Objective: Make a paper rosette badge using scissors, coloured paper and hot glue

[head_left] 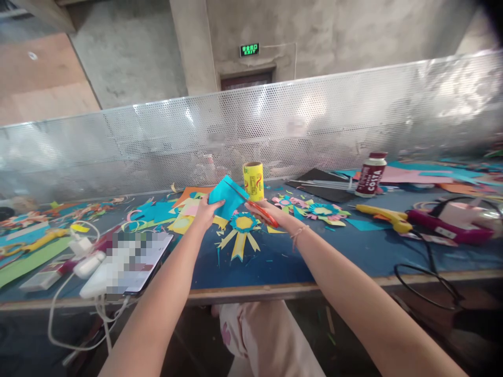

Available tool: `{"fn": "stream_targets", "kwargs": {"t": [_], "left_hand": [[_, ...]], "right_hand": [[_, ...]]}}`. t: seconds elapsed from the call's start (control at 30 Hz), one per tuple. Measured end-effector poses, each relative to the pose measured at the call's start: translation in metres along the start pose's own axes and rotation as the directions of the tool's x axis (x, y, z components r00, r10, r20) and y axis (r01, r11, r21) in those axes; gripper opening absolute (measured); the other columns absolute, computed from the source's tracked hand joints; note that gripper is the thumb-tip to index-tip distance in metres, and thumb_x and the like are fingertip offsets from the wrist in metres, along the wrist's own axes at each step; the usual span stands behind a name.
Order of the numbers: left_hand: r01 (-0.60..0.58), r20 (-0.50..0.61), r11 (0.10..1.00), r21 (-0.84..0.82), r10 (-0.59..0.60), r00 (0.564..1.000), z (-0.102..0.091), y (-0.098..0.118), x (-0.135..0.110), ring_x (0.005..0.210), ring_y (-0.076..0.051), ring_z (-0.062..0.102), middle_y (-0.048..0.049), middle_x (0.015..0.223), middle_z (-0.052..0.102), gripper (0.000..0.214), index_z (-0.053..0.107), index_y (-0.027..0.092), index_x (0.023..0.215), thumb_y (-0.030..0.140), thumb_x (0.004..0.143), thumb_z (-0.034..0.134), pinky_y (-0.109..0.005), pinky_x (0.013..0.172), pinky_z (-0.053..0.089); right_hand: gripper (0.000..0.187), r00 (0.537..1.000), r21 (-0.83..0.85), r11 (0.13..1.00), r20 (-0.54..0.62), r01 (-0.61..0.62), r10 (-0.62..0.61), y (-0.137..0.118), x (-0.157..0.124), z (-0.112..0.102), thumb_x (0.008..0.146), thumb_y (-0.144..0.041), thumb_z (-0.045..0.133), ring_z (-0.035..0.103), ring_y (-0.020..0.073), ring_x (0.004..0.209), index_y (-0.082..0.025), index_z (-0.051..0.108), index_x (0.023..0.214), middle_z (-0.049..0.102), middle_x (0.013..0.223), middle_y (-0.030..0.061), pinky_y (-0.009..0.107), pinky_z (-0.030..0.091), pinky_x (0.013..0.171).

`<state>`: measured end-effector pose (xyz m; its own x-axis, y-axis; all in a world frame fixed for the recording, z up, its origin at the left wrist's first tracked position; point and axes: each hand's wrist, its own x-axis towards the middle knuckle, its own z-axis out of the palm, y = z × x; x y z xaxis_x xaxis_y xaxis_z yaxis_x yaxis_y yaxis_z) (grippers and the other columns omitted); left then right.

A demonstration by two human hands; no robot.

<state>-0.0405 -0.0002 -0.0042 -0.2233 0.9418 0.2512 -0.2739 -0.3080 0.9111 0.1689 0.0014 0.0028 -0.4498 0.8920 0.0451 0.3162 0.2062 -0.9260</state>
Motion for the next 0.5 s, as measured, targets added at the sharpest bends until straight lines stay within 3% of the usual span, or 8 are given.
{"fn": "stream_targets", "kwargs": {"t": [0.2,0.5], "left_hand": [[0.041,-0.005,0.999,-0.008,-0.041,0.999,0.000,0.002,-0.001,0.082,-0.026,0.067,-0.0060,0.081,0.069,0.047,0.057,0.016,0.092,0.013,0.051,0.080,-0.043,0.078,0.054],[0.122,0.074,0.993,-0.010,-0.121,0.990,0.003,0.000,-0.003,0.086,-0.028,0.067,-0.0093,0.084,0.071,0.049,0.059,0.014,0.090,0.012,0.046,0.082,-0.044,0.079,0.054]], "right_hand": [[0.034,0.999,-0.076,0.997,-0.039,-0.005,0.002,0.003,0.004,-0.003,0.080,-0.049,0.057,0.034,0.0053,0.035,-0.018,0.048,0.068,0.040,0.047,-0.0048,0.020,0.026,0.033],[0.044,0.997,0.091,0.996,0.081,0.014,-0.021,0.000,-0.005,0.002,0.075,-0.061,0.055,0.028,0.0033,0.034,-0.021,0.040,0.073,0.033,0.045,-0.0098,0.018,0.022,0.032]]}}
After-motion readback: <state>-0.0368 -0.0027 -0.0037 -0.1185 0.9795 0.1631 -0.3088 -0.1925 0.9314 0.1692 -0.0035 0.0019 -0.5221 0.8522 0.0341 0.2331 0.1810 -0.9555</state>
